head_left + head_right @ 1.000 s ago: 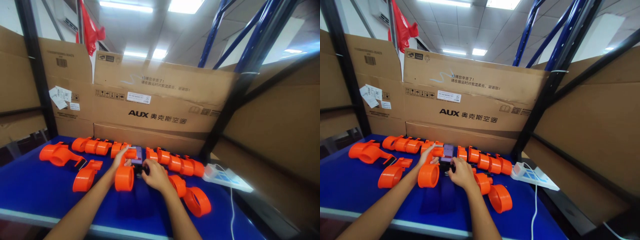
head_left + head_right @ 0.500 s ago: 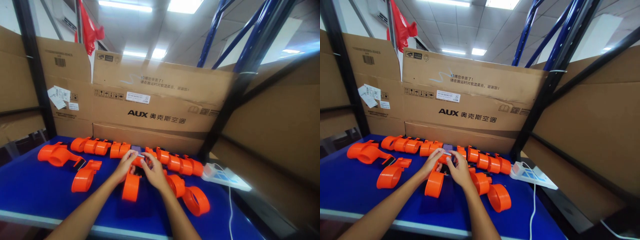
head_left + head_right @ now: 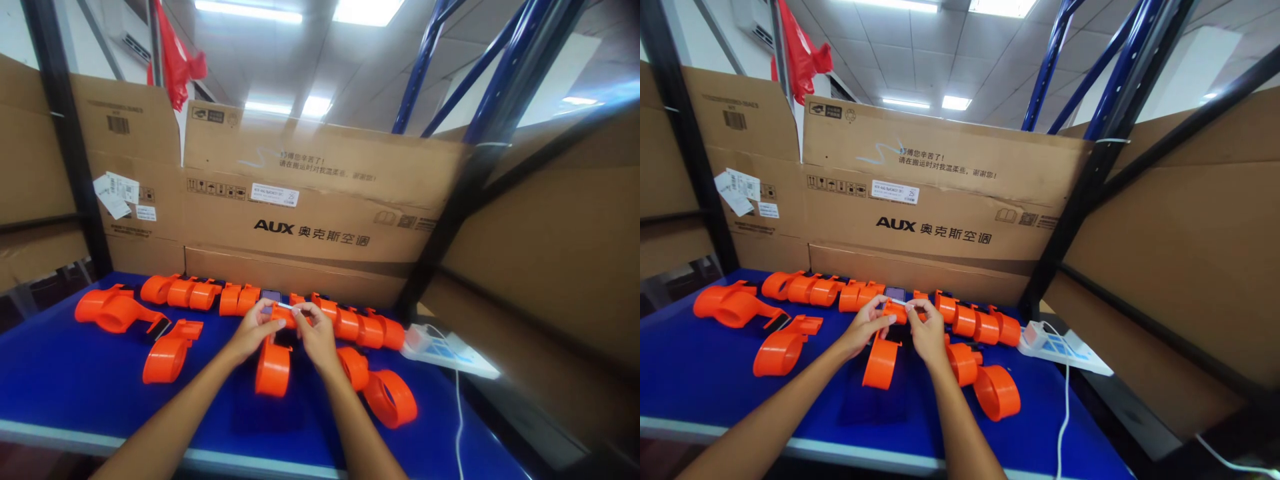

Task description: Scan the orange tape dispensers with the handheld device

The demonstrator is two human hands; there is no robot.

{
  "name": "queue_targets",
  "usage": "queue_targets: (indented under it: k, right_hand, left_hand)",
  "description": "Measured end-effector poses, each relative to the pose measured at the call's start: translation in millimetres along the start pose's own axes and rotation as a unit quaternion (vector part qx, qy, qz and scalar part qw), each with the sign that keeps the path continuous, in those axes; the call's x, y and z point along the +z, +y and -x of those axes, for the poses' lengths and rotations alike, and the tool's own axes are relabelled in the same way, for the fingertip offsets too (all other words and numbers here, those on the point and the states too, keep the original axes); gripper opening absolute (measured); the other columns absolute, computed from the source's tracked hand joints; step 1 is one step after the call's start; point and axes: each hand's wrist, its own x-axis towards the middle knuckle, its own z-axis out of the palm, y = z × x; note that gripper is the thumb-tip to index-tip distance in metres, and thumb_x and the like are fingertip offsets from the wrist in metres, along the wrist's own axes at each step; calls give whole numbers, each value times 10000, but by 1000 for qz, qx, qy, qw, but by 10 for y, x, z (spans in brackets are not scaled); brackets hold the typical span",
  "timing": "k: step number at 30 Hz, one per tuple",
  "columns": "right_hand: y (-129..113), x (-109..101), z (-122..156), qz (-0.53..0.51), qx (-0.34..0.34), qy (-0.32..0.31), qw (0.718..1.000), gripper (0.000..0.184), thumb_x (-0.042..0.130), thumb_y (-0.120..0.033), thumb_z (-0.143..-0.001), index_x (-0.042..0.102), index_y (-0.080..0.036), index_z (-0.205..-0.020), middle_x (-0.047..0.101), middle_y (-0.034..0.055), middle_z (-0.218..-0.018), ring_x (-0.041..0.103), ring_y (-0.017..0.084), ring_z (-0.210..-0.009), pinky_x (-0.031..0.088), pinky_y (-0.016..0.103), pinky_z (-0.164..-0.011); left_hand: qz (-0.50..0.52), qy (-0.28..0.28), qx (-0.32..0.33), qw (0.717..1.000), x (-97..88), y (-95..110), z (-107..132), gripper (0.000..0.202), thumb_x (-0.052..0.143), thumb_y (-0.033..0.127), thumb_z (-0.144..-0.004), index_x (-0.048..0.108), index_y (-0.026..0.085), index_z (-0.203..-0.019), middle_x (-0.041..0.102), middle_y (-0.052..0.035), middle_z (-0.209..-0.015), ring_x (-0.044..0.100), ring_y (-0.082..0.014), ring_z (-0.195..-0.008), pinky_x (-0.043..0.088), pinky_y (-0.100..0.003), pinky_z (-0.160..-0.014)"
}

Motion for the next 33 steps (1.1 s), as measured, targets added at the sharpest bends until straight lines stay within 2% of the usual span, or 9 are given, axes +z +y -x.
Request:
queue_targets:
  k: [5,8,12,14,19,23,27,30,33]
  right_hand:
    - [-9,8,14,-41,20,22,999,361,717,-516,-791,634,-191,-924,600,-21,-764,451,63,-407,352,207,-368]
    - [3,-17,2,-50,16,40,998,357,686,-530,-816,615,-203,-941,580,-37,-740,408,56,-386,331,208,-358]
    - [11,-51,-16,36,-58,54,996,269,627,-469,-877,629,-203,-914,582,-11,-747,475,102,-508,411,235,-473]
    - [4,-37,5,121,-111,5,986,200,638,-397,-877,658,-200,-854,598,22,-804,550,148,-667,463,269,-608]
    - [15,94,138,276,-156,-217,923,113,618,-257,-894,710,-217,-840,641,39,-835,584,189,-817,457,308,-750]
    - [60,193,193,334,-169,-271,887,111,626,-211,-885,731,-233,-916,703,44,-881,602,210,-890,441,332,-809]
    - [81,193,174,326,-165,-258,894,205,595,-185,-889,729,-239,-1035,729,56,-953,623,214,-895,466,332,-811]
    - [61,127,148,301,-144,-192,923,225,537,-225,-929,719,-233,-1061,727,62,-946,637,209,-835,492,337,-786]
    - [-13,60,148,229,-134,-124,956,312,504,-299,-963,632,-224,-1238,716,60,-962,644,197,-808,516,329,-774]
  left_hand:
    - [-15,22,18,999,-121,62,-20,516,812,360,-698,549,186,-1107,650,22,-666,457,-57,-414,328,-191,-434]
    - [5,60,36,998,-266,116,-70,507,824,357,-660,566,188,-1062,562,73,-531,418,-57,-372,323,-189,-420]
    - [53,127,62,989,-459,175,-145,456,789,383,-681,571,194,-1035,482,100,-456,394,-63,-349,294,-179,-396]
    - [65,150,61,985,-503,184,-163,455,780,387,-695,576,192,-1052,483,97,-452,406,-67,-356,306,-176,-400]
    - [76,147,46,985,-484,166,-165,451,794,395,-674,591,187,-1019,517,85,-488,434,-71,-356,338,-184,-406]
    - [82,128,41,988,-436,157,-154,397,792,380,-687,587,196,-973,517,86,-484,435,-68,-355,341,-182,-407]
    - [85,137,25,987,-383,141,-145,442,808,372,-668,585,193,-1004,506,93,-490,433,-63,-356,316,-172,-393]
    - [98,161,11,982,-343,99,-148,489,837,360,-629,565,205,-1005,503,102,-522,426,-53,-361,305,-164,-389]
    - [104,184,3,977,-316,38,-157,531,847,379,-619,556,214,-1032,513,102,-555,441,-55,-376,323,-169,-403]
